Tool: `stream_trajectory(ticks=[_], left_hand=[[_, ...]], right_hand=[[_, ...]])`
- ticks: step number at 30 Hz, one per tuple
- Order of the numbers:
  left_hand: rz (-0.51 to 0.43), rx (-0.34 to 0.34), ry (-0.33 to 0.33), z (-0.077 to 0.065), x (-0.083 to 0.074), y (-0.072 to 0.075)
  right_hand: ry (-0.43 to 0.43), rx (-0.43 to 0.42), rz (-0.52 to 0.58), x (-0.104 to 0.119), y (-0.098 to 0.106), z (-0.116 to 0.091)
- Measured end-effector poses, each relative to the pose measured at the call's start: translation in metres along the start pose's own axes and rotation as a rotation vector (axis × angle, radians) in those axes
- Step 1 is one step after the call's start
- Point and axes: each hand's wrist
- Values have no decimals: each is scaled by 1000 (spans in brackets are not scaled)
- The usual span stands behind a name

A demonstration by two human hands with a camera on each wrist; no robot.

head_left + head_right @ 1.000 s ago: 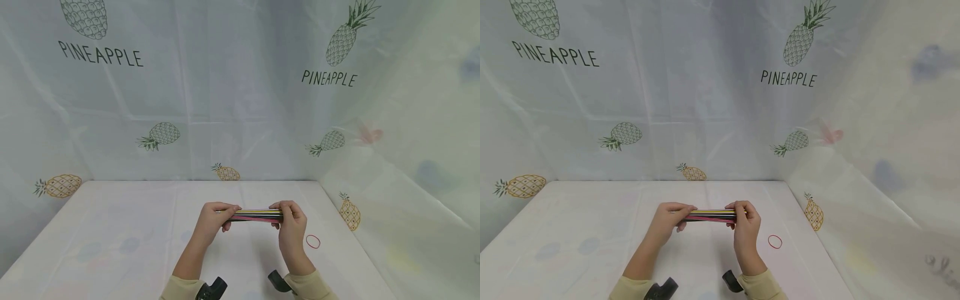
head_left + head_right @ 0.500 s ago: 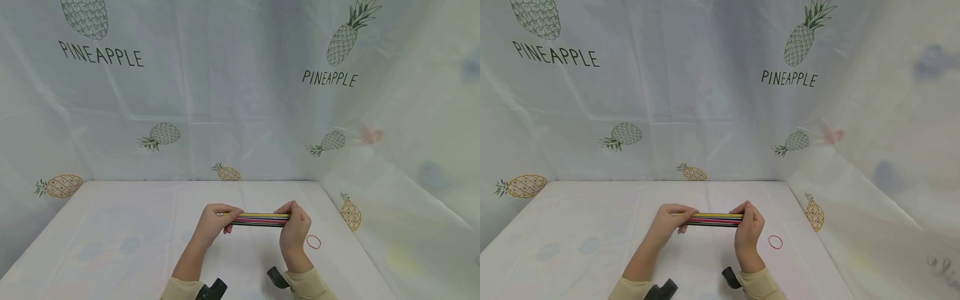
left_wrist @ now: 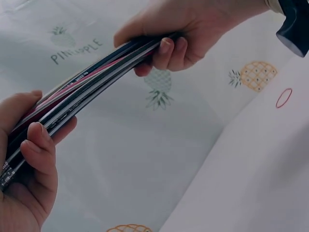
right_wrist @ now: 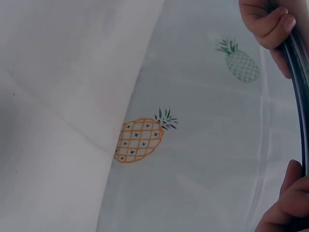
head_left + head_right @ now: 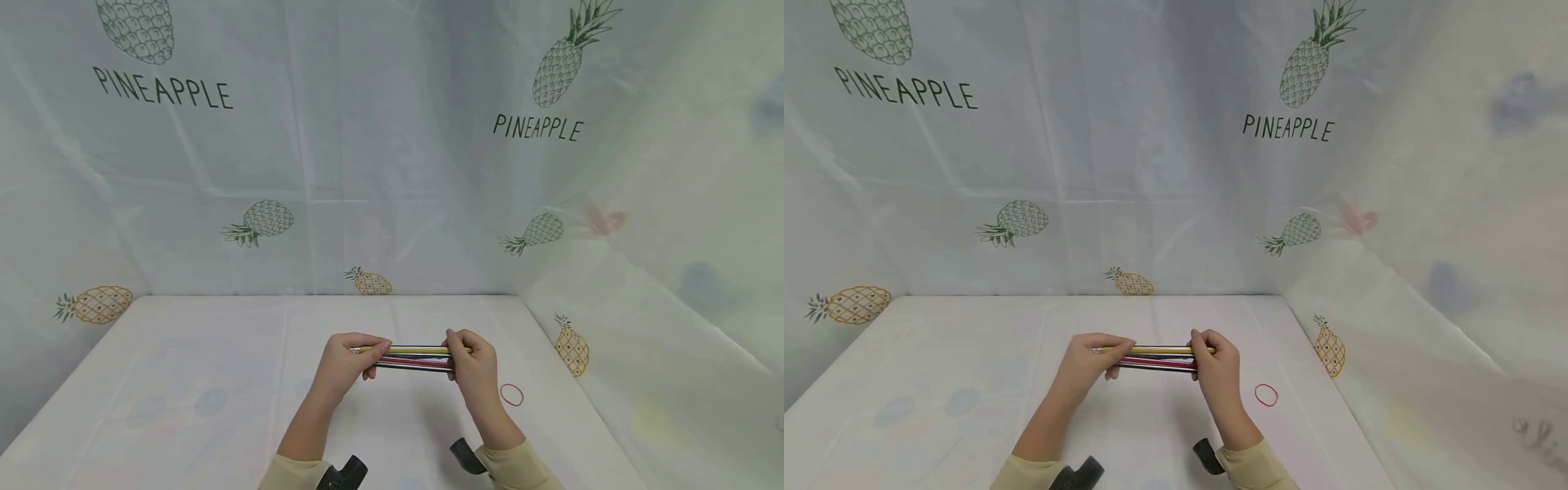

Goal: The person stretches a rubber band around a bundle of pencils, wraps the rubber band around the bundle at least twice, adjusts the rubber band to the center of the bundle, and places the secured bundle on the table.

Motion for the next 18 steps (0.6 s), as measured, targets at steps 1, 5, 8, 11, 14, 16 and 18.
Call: stream_trajectory(ticks=[1,5,8,11,14,16,18], left_hand=[[0,-1,1,0,0,0],[7,-1,13,-1,-1,2],[22,-13,14,0,1,4],[45,-32,8,3,4,7],[56,-52,14,5,6,11],[59,-62,23,6,7,14],[53,-74,35,6,9,17]], right_hand=[[-15,18,3,-2,1,1],[-22,94,6,-11,11,3],[65,146,0,-16,21,4],[189,189,-18,-22,33,9],[286,232,-20,-29,47,16],[324,260,-26,-34,56,21],[331,288,-30,-39,65,27]])
Point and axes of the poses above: each hand's wrist, its own z-axis towards the middle knuckle, its own y-axis out of the back of the hand, x = y × z, and after that the axes turned 10 degrees about -x, right-handed
